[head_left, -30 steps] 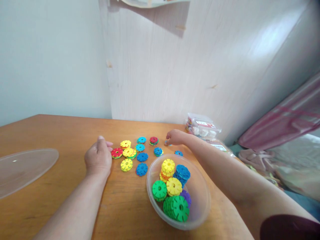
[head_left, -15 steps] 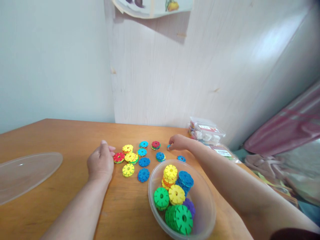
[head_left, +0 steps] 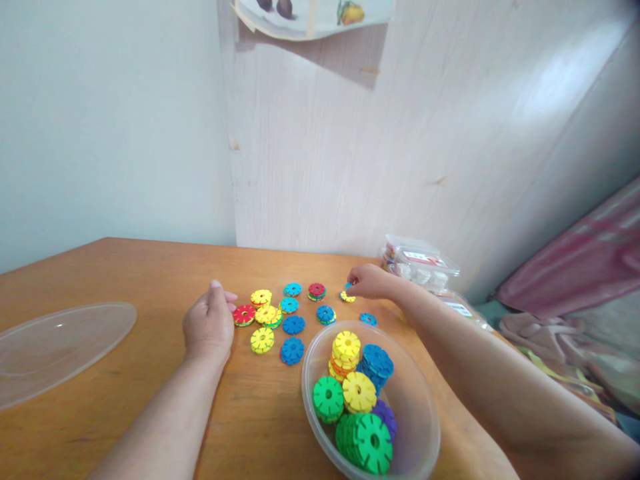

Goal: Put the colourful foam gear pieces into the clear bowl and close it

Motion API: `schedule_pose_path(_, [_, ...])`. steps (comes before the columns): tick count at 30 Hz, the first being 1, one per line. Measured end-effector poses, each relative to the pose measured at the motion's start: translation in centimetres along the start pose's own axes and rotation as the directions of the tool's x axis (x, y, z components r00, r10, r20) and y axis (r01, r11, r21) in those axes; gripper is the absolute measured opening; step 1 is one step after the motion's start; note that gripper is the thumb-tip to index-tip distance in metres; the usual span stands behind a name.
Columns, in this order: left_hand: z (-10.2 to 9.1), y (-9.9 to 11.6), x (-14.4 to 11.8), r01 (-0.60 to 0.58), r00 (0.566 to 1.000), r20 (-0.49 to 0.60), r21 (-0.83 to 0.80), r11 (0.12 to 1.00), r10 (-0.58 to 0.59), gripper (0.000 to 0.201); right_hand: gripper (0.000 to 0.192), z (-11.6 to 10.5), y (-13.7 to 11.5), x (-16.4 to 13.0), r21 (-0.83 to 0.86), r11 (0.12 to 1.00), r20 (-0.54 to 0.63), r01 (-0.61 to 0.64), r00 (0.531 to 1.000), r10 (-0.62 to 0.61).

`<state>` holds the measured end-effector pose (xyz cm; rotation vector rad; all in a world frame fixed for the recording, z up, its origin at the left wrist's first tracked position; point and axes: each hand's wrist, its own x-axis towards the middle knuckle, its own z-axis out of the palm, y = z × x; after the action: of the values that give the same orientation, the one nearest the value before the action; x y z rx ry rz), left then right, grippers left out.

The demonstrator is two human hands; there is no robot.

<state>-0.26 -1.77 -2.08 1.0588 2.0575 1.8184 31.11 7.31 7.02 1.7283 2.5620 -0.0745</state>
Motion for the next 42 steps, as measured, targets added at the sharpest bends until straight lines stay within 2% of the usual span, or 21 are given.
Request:
schedule_pose_path(3, [-0.1, 0.2, -0.1, -0.006, 1.000, 0.009, 0.006, 1.000, 0.006, 0.056, 0.032, -1.2, -0.1, -2.0, 0.084, 0.996, -0.064, 0.014, 0.998, -0.009])
schedule_pose_path(8, [0.0, 0.3, -0.1, -0.008, 1.000, -0.008, 0.014, 1.000, 0.008, 0.055, 0.027, -3.5, -1.2, -7.4, 0.192, 0.969, -0.143, 0.157, 0.981, -0.131])
schedule_pose_path(14, [-0.1, 0.7, -0.3, -0.004, 1.000, 0.003, 0.020, 1.000, 0.004, 0.053, 0.026, -5.4, -3.6, -13.9, 0.177, 0.955, -0.096, 0.238, 0.970, -0.224])
schedule_pose_path(19, [0.1, 0.8, -0.2, 0.006, 1.000, -0.003, -0.004, 1.000, -0.006, 0.051, 0.028, -5.8, -5.2, -17.4, 0.108, 0.953, -0.030, 0.283, 0.959, -0.282])
schedule_pose_path(23, [0.4, 0.1, 0.3, -0.006, 1.000, -0.025, -0.027, 1.000, 0.005, 0.049, 0.024, -5.7, -6.1, -18.5, -0.001, 0.941, 0.051, 0.337, 0.940, -0.337])
schedule_pose_path(30, [0.1, 1.1, -0.1, 0.038, 0.999, 0.005, -0.039, 0.999, -0.038, 0.045, 0.023, -4.2, -7.6, -18.6, -0.177, 0.944, 0.154, 0.277, 0.956, -0.251])
schedule_pose_path(35, [0.2, 1.1, -0.1, 0.028, 1.000, -0.005, -0.063, 0.998, -0.028, 0.043, 0.020, -3.7, -8.1, -18.5, -0.251, 0.923, 0.236, 0.292, 0.943, -0.234])
schedule_pose_path(42, [0.3, 0.8, 0.1, 0.030, 0.999, -0.008, -0.067, 0.997, -0.031, 0.041, 0.022, -3.8, -7.6, -18.7, -0.288, 0.906, 0.230, 0.310, 0.941, -0.249])
